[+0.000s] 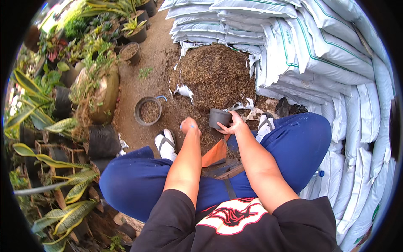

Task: The person scoops soil into a small plastic pot, removes a small plant from its container, and replants it into the pot using their hands.

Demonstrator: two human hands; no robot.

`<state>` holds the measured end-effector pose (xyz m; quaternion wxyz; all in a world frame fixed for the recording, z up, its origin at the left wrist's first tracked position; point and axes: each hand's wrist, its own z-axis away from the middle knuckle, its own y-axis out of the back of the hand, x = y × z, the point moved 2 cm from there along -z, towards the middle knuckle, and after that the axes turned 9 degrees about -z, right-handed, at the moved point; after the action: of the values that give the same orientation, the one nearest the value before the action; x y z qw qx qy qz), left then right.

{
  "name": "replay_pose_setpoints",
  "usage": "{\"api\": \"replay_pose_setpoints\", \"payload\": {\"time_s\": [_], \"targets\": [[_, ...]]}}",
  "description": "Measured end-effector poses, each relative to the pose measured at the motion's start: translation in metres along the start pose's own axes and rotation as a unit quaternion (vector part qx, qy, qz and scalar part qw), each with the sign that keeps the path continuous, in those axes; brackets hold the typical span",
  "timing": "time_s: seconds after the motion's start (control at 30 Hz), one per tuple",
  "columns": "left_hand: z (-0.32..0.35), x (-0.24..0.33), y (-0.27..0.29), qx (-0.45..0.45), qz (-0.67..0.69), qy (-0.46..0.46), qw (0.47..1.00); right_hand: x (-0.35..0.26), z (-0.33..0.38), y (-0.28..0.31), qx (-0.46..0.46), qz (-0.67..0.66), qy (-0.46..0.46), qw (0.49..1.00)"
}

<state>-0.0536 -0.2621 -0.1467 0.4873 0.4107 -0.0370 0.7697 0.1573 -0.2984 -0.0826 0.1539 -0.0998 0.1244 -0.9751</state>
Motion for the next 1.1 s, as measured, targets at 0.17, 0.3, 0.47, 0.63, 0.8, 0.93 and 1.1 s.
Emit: {"api": "replay_pose_setpoints", "payload": {"time_s": [0.17,0.3,0.47,0.63,0.8,0.93,1.1], "targets": [[0.013,0.008,0.006,-0.002,0.014,0.035,0.999,-0.004,-0.012,0.024,-0.069,0.031,0.113,0.991],[0.018,0.003,0.011,-0.049,-0.009,0.042,0.998,-0.002,-0.011,0.050,-0.110,0.067,0.162,0.978],[-0.016,-0.018,0.007,-0.106,0.006,0.072,0.992,0.007,0.003,0.054,-0.109,0.170,0.153,0.967],[0.007,-0.011,-0.010,-0.212,0.017,0.076,0.974,-0.005,0.018,0.056,-0.110,0.212,0.165,0.957],[-0.018,-0.016,-0.001,-0.136,0.008,0.035,0.990,0.012,0.032,0.041,-0.074,0.357,0.108,0.925],[0.018,-0.009,-0.001,-0.074,-0.030,0.068,0.995,0.006,0.036,0.059,-0.010,0.457,0.055,0.888],[-0.040,-0.023,0.030,-0.096,-0.279,-0.092,0.951,0.040,0.031,0.050,0.019,0.521,0.010,0.853]]}}
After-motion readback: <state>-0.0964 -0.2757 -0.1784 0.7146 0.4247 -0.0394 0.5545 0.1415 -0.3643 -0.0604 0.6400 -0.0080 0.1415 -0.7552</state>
